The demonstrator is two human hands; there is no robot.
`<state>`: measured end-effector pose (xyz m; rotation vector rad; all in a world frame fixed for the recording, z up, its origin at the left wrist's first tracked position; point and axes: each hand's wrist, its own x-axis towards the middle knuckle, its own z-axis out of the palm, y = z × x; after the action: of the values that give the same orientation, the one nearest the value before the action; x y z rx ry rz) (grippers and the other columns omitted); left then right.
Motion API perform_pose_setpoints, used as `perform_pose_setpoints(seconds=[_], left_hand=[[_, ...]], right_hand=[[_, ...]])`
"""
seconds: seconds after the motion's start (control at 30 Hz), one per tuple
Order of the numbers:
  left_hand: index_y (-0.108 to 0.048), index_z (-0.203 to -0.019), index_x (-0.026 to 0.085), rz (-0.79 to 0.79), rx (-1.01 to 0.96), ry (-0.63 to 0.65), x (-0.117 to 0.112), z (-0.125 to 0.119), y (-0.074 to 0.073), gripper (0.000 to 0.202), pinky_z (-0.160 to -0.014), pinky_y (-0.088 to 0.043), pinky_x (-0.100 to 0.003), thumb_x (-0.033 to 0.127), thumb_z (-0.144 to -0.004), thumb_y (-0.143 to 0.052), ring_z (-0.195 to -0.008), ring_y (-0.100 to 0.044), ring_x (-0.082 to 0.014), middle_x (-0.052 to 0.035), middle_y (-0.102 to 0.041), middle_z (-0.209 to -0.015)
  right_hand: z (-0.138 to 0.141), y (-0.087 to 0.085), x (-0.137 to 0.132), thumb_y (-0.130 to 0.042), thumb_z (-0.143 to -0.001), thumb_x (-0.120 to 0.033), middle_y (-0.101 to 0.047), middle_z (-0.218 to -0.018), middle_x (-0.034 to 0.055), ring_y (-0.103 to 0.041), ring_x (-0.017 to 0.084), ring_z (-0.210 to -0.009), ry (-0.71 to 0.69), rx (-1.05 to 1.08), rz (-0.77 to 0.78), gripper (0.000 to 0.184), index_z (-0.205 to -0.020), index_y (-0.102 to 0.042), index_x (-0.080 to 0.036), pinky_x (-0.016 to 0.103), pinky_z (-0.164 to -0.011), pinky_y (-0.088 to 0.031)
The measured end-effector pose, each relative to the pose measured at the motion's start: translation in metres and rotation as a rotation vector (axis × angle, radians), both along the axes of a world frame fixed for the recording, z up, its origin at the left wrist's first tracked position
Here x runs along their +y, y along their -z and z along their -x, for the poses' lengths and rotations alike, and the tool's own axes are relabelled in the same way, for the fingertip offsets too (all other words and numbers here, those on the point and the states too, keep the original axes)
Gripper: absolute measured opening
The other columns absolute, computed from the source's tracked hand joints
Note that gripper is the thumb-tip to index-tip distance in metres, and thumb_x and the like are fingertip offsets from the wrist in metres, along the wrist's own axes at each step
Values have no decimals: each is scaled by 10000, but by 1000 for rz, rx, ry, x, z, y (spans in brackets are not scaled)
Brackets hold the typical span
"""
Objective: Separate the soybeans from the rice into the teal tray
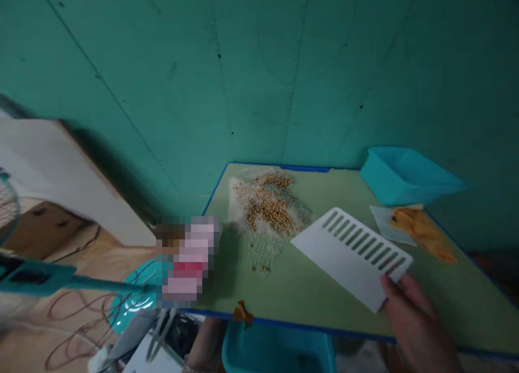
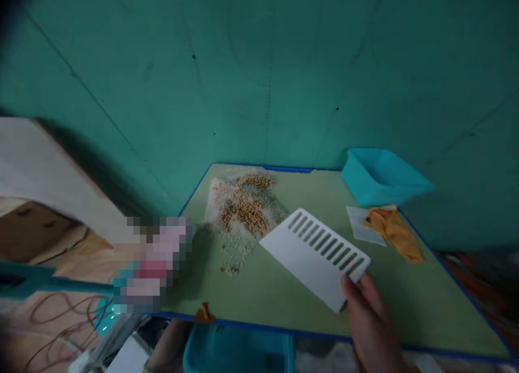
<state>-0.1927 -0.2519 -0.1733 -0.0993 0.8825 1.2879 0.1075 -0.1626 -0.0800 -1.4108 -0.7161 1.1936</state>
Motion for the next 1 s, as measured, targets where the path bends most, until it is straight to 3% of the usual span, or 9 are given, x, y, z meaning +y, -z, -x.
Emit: perform_pose_setpoints(seconds=[0.07,0.33,0.57,0.73,0.83,1.0], left_hand=[[-723,-716,258,35,54,-61,1,9,-3,323,-982,-402,-396,322,-419,-833,-1060,-591,-296,3,-761,-851],[-698,-699,206,129,168,-135,-3,11,-33,325,-973,-402,-430,237,-399,-818,-1097,-557,-316,-41,-750,-891],[-690,-837,185,139,173,-197,-1,6,-31,396,-943,-426,-432,196,-446,-753,-1074,-570,-326,-68,-743,-909],[-698,-730,185,169,188,-161,1,5,-31,296,-854,-490,-404,200,-440,-759,-869,-659,-290,-39,-750,-734],[-698,-730,179,193,199,-133,3,6,-31,325,-748,-528,-398,263,-426,-779,-749,-673,-272,-46,-750,-735],[-707,-832,191,178,282,-222,6,6,-33,464,-698,-518,-291,292,-390,-807,-721,-661,-212,1,-732,-666]], right_hand=[[16,-2,5,-658,-687,-424,-686,-1065,88,-601,315,-1028,-52,22,-18,466,-1110,-571,-251,495,-859,-463],[58,0,24,-644,-702,-421,-672,-1082,94,-568,301,-1080,-288,-43,-35,466,-1125,-549,-250,466,-856,-459],[61,-3,34,-659,-674,-426,-686,-1031,76,-569,311,-1074,-294,-84,-12,397,-1025,-577,-259,465,-838,-476],[60,-2,35,-667,-675,-433,-685,-1014,81,-590,310,-1041,-320,-103,11,386,-1010,-588,-259,448,-820,-495],[60,-3,34,-671,-672,-437,-686,-1016,75,-591,307,-1039,-344,-91,39,412,-1036,-576,-269,449,-809,-504],[63,-4,33,-694,-651,-429,-679,-1060,58,-591,298,-1046,-344,-39,71,455,-1065,-564,-290,448,-837,-493]])
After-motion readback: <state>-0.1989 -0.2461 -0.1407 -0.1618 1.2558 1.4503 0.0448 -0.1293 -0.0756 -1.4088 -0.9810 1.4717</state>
